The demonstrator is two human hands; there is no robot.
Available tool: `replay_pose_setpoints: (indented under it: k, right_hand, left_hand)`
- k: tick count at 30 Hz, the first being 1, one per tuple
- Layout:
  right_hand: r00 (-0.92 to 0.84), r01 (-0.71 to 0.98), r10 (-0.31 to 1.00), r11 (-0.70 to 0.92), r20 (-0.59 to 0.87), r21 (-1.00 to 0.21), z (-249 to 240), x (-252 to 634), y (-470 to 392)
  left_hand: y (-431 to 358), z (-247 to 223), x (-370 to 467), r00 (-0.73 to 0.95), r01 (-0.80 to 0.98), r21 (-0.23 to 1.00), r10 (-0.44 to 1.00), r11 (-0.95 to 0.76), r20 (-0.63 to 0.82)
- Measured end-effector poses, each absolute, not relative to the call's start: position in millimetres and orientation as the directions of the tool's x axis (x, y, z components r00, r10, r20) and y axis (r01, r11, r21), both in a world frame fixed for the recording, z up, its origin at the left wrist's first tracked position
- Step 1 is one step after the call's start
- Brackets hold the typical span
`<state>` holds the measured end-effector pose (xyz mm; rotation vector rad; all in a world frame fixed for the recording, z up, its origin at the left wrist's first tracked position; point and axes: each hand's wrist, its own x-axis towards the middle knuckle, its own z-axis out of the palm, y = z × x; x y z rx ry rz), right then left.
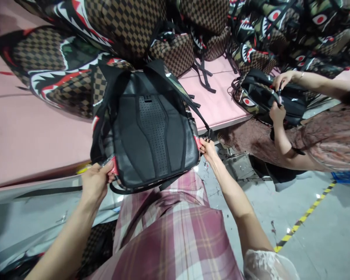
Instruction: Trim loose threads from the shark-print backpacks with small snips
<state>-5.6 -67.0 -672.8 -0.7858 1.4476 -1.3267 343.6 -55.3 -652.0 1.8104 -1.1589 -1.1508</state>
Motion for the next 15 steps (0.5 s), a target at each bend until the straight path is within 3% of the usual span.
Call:
replay_pose_setpoints:
  k: [6, 11, 15]
  right_hand:
    - [-0.35, 0.237, -0.914, 0.125, -0.205, -0.963, -670, -15, -61]
    - [-0.55, 0.17, -0.826, 0.034, -0.124, -0.985, -673, -20, -26]
    - [-0.602, 0.108, -0.794, 0.024, -0.085, -0.994, -679, -14, 4]
  left_hand:
    - [-48, -652, 343, 0.099, 0.005, 0.915, -0.91, -0.405, -0.403]
    - [-44, -655, 338, 0.089, 0.092, 0.908, -0.905, -0.408, -0.416]
    - [-43, -655, 339, 0.076, 0.128, 0.899, -0.9, -0.419, -0.43]
